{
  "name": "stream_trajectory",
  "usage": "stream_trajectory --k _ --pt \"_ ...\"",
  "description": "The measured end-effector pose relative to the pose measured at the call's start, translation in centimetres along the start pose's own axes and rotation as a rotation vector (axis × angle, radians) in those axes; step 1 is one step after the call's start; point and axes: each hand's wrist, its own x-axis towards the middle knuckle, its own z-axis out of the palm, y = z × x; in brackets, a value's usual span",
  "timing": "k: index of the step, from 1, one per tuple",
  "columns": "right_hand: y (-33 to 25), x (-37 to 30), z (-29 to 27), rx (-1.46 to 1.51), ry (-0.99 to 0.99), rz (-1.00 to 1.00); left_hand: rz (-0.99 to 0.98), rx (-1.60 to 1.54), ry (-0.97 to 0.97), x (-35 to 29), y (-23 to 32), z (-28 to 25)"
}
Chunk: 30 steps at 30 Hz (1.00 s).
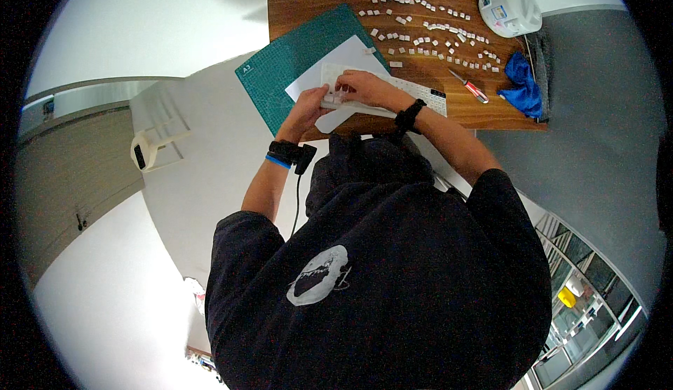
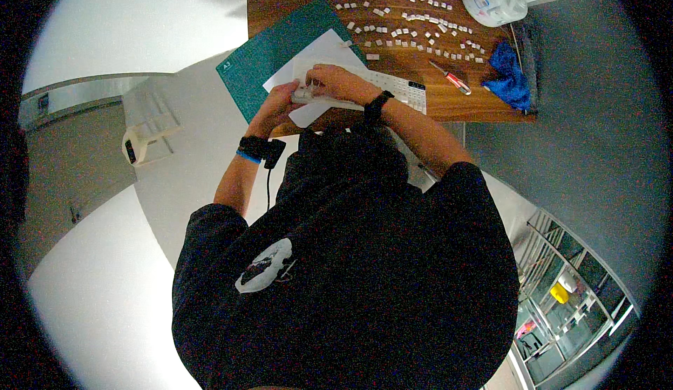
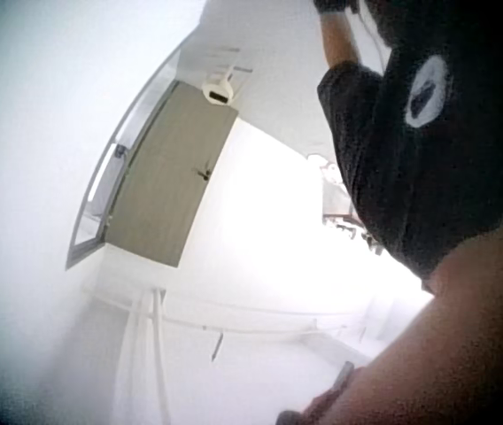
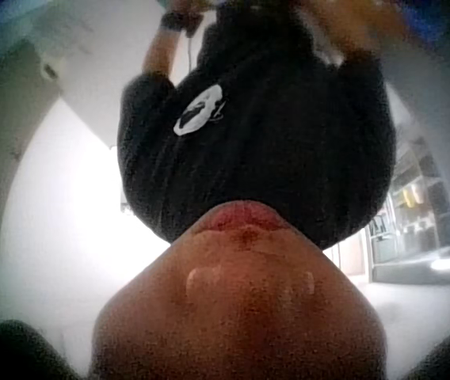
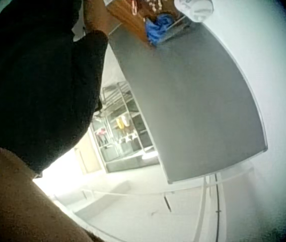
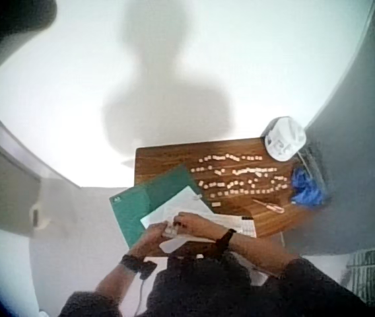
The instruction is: The person assembles a white keyboard by inserting individual keycaps into the keyboard base. They pick up keycaps from a wooden table and press them into place one by one, working across the keyboard surface.
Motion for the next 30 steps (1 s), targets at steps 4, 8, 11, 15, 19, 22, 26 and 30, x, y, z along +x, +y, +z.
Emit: stream_trajectory --k 4,8,11,15,19,22,26,30 --pt "0.4 0.0 -0.8 0.035 -0.098 -0.033 -0.086 0.075 0.024 -0.6 0.6 1.4" --pt "0.6 0.0 -1.5 0.017 -0.127 -0.071 -0.064 0.135 0.038 -1.0 1.4 2.8" --pt "1.0 0.1 -2.2 0.033 -0.169 -0.112 -0.059 0.132 0.065 -1.2 1.7 3.5" --pt "1.3 -0.5 -2.1 -0.072 -0.233 -0.138 -0.101 0.138 0.137 -1.5 1.3 4.5" --pt "1.2 -2.0 -1.6 -0.208 -0.122 -0.279 -0.074 0.084 0.175 -1.4 0.3 5.7" --pt "1.0 -3.2 -1.7 -0.257 -0.087 -0.309 -0.053 0.099 0.234 -1.6 -0.6 6.3" --pt "1.3 -3.6 -2.0 -0.322 -0.088 -0.328 -0.090 0.178 0.284 -1.2 -0.9 7.0" --pt "2.0 -4.0 -2.1 -0.313 -0.082 -0.355 -0.107 0.208 0.283 -1.3 -0.3 8.3"
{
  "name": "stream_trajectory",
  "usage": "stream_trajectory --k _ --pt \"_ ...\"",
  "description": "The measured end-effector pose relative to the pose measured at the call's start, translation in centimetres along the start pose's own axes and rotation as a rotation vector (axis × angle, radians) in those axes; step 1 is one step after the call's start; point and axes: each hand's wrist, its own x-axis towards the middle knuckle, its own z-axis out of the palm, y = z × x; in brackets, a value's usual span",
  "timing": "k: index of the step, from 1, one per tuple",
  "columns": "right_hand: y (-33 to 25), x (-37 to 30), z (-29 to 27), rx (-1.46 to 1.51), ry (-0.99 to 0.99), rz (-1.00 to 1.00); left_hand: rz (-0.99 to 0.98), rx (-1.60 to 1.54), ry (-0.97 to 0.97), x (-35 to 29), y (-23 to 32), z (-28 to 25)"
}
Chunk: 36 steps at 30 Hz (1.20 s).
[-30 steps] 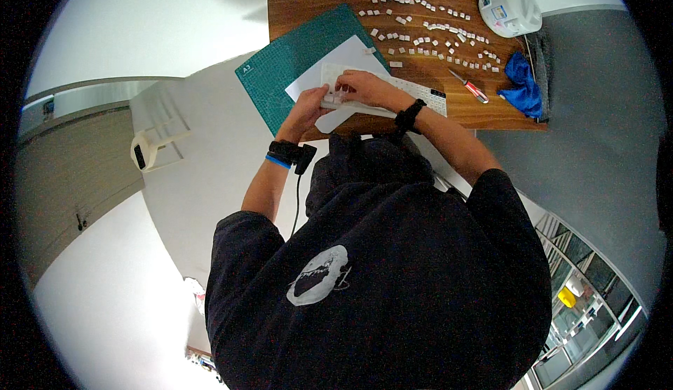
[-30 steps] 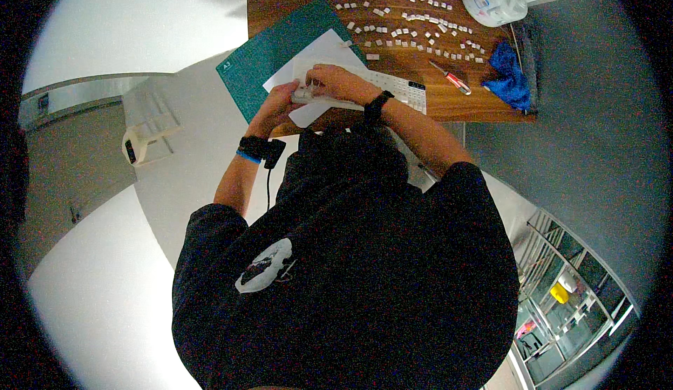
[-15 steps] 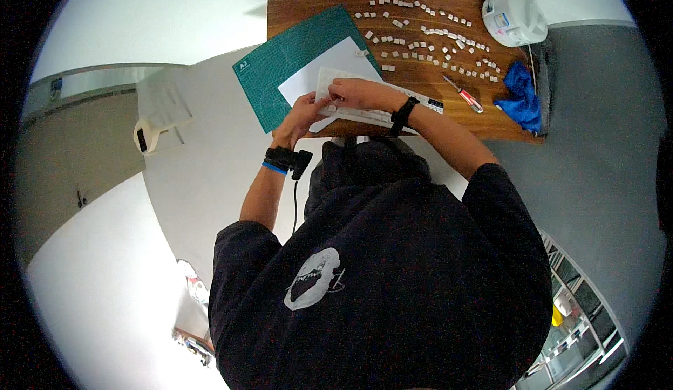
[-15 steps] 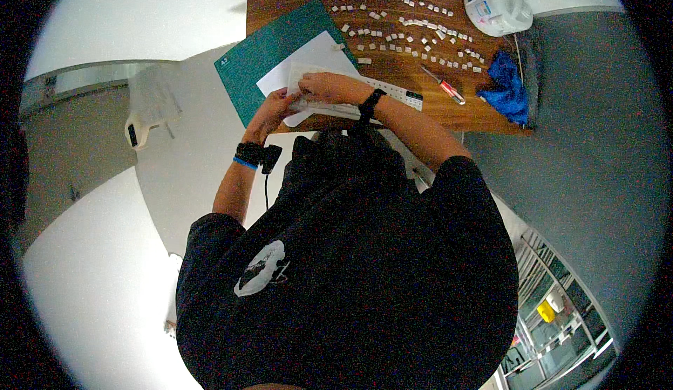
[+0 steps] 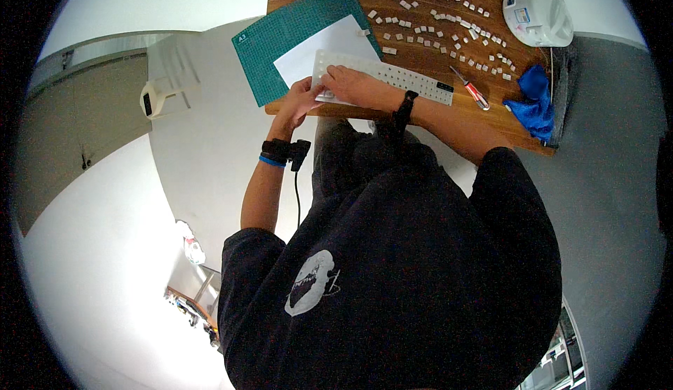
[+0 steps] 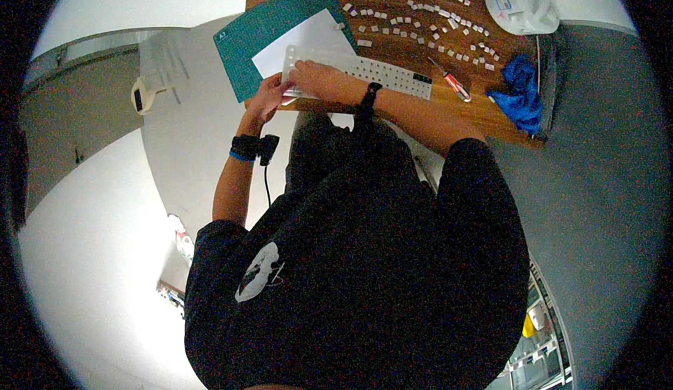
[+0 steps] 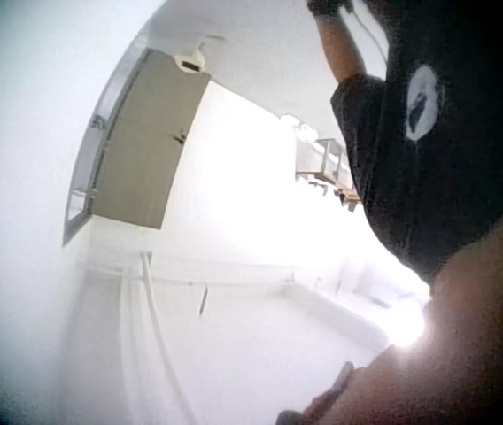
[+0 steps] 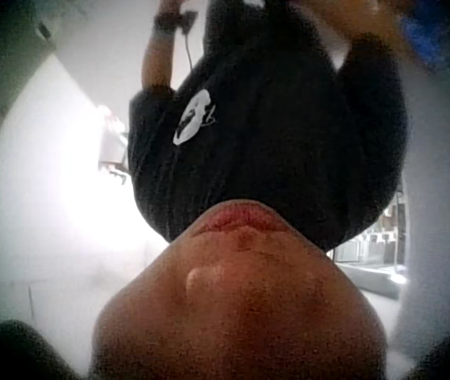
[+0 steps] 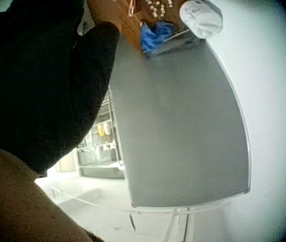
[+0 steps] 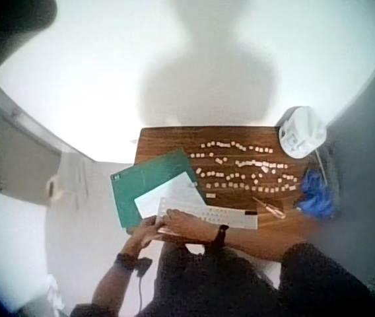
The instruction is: The person assembles a white keyboard by inserting individual keycaps into the keyboard base. They pick up keycaps from a wooden table and press them into place one by one, working across the keyboard surface.
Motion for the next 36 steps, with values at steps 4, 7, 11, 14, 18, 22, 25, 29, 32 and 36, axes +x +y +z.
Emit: stream_trajectory --k 4,7,11,14,18,22,25,29,32,36 --pt "0.8 -0.5 -0.7 0.051 -0.106 0.000 -0.052 0.088 0.036 -0.6 0.9 0.9" --pt "1.0 -1.4 -1.4 0.202 -0.052 0.073 -0.044 0.044 0.035 -0.4 1.2 1.1" --pt "1.5 -2.4 -1.4 0.351 0.077 0.074 -0.075 -0.108 0.050 0.3 0.6 0.7" --pt "1.8 -2.2 -0.6 0.528 0.146 0.138 -0.018 -0.077 0.037 0.5 0.1 0.4" --pt "2.0 -1.6 -0.2 0.569 0.092 0.225 -0.022 -0.044 0.042 0.3 -0.1 1.1" --pt "2.1 -1.1 -0.1 0.511 0.031 0.245 0.003 0.024 0.027 -0.2 0.1 1.3" --pt "1.6 -0.9 0.3 0.504 -0.002 0.284 -0.005 0.076 0.036 -0.5 -0.6 1.2" --pt "0.9 -0.8 0.8 0.553 -0.032 0.326 -0.062 0.044 0.029 -0.2 -2.1 1.0" --pt "-0.4 -0.9 1.0 0.511 -0.125 0.338 -0.033 0.022 0.045 0.3 -2.9 1.1" --pt "-1.0 -0.8 0.8 0.528 -0.088 0.218 0.005 -0.060 0.048 0.3 -3.1 0.7"
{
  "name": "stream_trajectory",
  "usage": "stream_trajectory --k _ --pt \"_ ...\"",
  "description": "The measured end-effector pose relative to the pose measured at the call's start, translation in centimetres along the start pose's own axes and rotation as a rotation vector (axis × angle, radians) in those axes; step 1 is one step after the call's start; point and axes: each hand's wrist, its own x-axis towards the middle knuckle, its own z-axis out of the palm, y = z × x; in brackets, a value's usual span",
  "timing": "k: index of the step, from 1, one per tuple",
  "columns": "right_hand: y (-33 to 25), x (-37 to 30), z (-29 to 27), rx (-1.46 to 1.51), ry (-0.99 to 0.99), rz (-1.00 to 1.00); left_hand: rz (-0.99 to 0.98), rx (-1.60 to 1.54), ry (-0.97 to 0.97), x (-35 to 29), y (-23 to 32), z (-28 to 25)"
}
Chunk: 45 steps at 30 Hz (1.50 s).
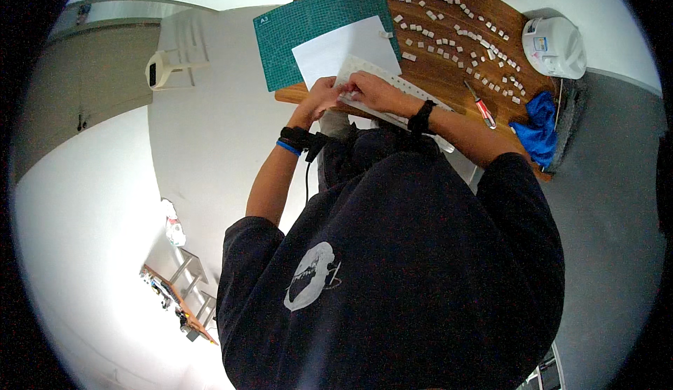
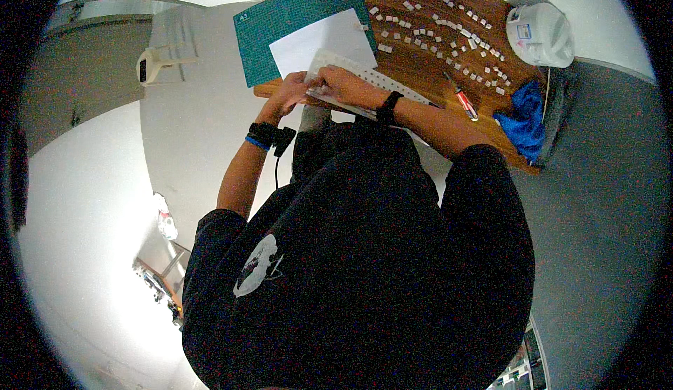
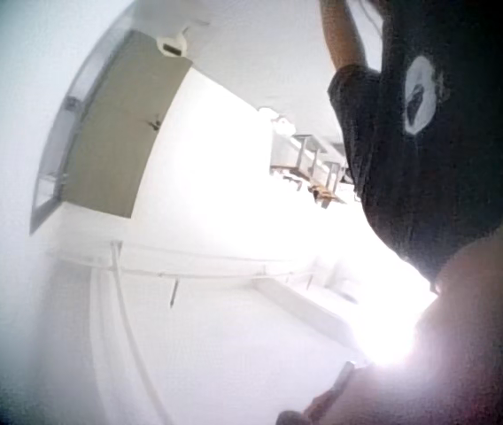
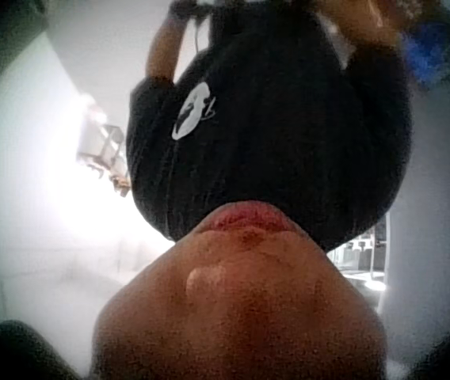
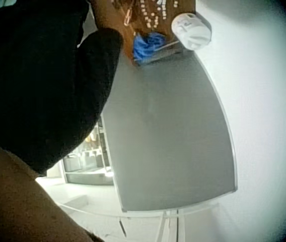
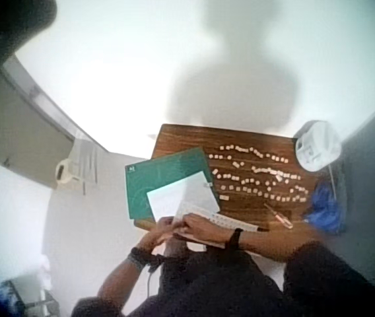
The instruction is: The person assembles a white keyboard by inserting individual keycaps into the keyboard base. They pick up keycaps from a wooden table and press them into place one by one, working across the keyboard surface.
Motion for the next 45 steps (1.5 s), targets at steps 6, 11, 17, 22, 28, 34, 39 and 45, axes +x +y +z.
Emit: stream_trajectory --k 6,11,17,22,28,34,39,45 --pt "3.3 0.1 -1.5 0.042 0.178 0.062 -0.014 0.029 -0.082 0.2 1.7 -1.5" --pt "11.4 -3.0 -4.6 -0.070 0.485 0.388 -0.077 -0.004 -0.063 0.5 2.0 -1.7" --pt "18.0 -6.7 -6.7 -0.245 0.337 0.505 -0.058 -0.005 -0.074 0.6 2.0 -1.8" --pt "21.3 -6.4 -5.4 -0.314 0.442 0.412 -0.106 0.039 -0.022 0.4 2.3 -1.6" --pt "22.4 -6.4 -5.8 -0.221 0.337 0.422 -0.137 0.008 -0.017 -0.2 3.1 -1.5" --pt "20.6 -6.4 -6.3 -0.186 0.298 0.488 -0.134 0.030 -0.033 -0.5 3.4 -1.5" --pt "20.7 -5.3 -6.1 -0.333 0.382 0.352 -0.130 0.020 -0.017 -0.4 2.9 -1.5" --pt "19.8 -3.9 -6.7 -0.249 0.210 0.404 -0.122 -0.013 -0.013 -0.1 2.6 -1.5"
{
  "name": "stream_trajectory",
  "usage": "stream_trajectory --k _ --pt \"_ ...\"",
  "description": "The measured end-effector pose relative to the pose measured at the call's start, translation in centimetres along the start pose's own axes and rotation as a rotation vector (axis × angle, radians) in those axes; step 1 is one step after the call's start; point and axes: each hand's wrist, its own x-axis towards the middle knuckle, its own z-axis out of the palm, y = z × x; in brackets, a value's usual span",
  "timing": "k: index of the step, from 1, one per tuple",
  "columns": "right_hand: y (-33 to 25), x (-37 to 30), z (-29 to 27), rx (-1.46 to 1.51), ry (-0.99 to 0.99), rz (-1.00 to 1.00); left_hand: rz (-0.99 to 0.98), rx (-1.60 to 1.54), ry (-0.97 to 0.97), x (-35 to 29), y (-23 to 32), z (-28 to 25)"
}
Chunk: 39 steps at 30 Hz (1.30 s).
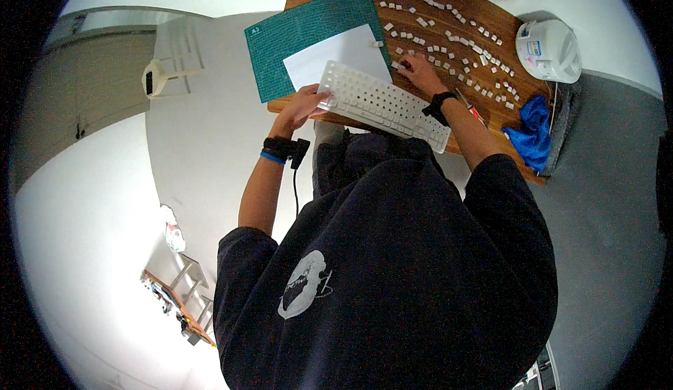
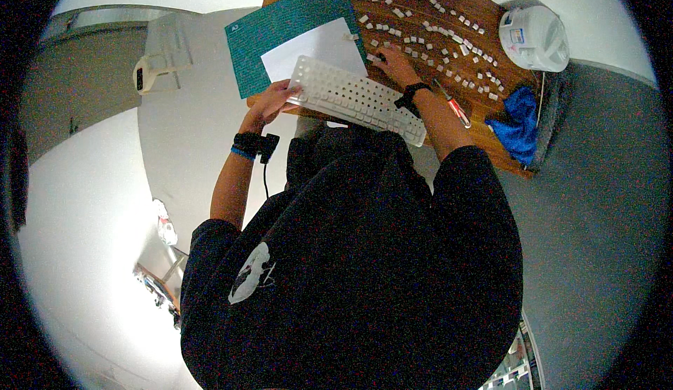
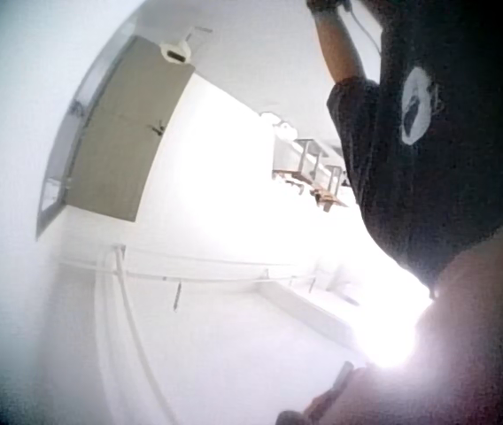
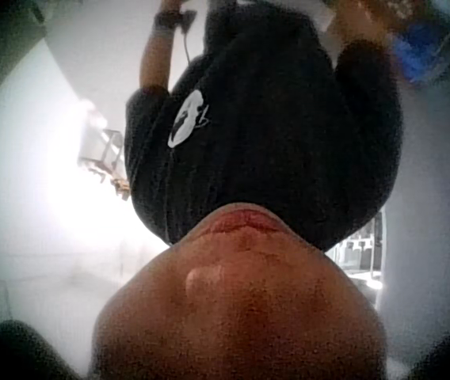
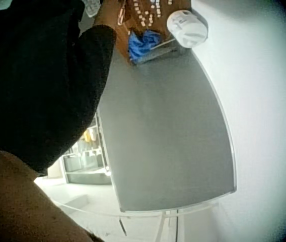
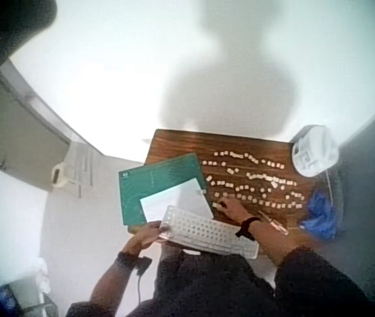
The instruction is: The person assembles a white keyboard by inserting individual keycaps into the keyboard base. They pick up keycaps from a wooden table and press them into place one by one, working across the keyboard surface.
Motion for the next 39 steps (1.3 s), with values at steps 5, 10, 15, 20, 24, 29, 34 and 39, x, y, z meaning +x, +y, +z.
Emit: stream_trajectory --k 5,10,15,20,24,29,34,39 --pt "-5.0 -1.8 -2.5 0.004 0.084 0.015 0.055 0.021 0.009 -0.6 0.5 0.3" --pt "-12.8 -4.6 -4.6 0.176 -0.073 -0.371 0.091 0.086 -0.008 -2.0 2.0 1.6" --pt "-17.4 -7.2 -4.2 0.246 -0.080 -0.561 0.088 0.122 -0.049 -2.6 3.0 2.3" --pt "-17.7 -8.2 -3.7 0.118 -0.013 -0.616 0.074 0.168 -0.068 -2.2 3.5 2.5" --pt "-17.4 -8.4 -2.8 0.090 0.085 -0.725 0.083 0.195 -0.113 -1.9 3.6 2.4" --pt "-17.0 -8.0 -2.9 -0.033 0.151 -0.861 0.127 0.112 -0.151 -1.1 2.8 2.5" --pt "-17.4 -7.3 -2.9 0.055 0.021 -0.735 0.135 0.318 -0.154 -1.3 3.2 2.0" --pt "-17.4 -6.4 -2.6 0.061 -0.064 -0.767 0.093 0.278 -0.157 -2.4 3.6 2.8"
